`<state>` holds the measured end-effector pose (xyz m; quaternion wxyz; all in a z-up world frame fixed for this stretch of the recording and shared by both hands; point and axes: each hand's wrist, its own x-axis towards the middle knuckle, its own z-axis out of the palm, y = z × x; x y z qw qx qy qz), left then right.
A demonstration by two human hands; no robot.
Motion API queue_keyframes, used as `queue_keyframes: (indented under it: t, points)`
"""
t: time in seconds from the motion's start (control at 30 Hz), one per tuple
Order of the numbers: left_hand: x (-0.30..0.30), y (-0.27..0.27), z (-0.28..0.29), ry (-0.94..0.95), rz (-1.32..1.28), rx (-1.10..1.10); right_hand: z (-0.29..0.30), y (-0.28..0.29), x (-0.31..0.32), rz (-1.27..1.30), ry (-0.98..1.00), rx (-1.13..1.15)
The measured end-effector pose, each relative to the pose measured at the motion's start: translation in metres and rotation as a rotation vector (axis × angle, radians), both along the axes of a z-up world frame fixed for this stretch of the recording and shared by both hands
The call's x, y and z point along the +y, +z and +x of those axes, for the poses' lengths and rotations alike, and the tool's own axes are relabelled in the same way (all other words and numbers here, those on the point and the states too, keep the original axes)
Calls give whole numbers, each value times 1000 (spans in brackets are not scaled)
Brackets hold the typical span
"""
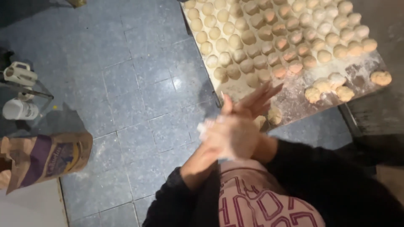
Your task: Shaping dough into small balls and placing them on a floured wooden board.
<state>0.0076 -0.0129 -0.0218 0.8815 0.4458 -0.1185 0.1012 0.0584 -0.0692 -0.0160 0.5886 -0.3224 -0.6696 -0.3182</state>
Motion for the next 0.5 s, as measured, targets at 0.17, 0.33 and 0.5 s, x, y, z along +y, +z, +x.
queue_keyframes:
  t: [0.17, 0.33, 0.5]
  points:
    - [5, 19, -5, -12, -535, 76, 39, 22, -17, -395, -64, -129]
    - [9, 22, -27, 124, -474, 88, 18, -4, -17, -343, 11, -145]
    - [4, 9, -22, 36, -334, 162, -26, -19, 7, -305, 97, -153]
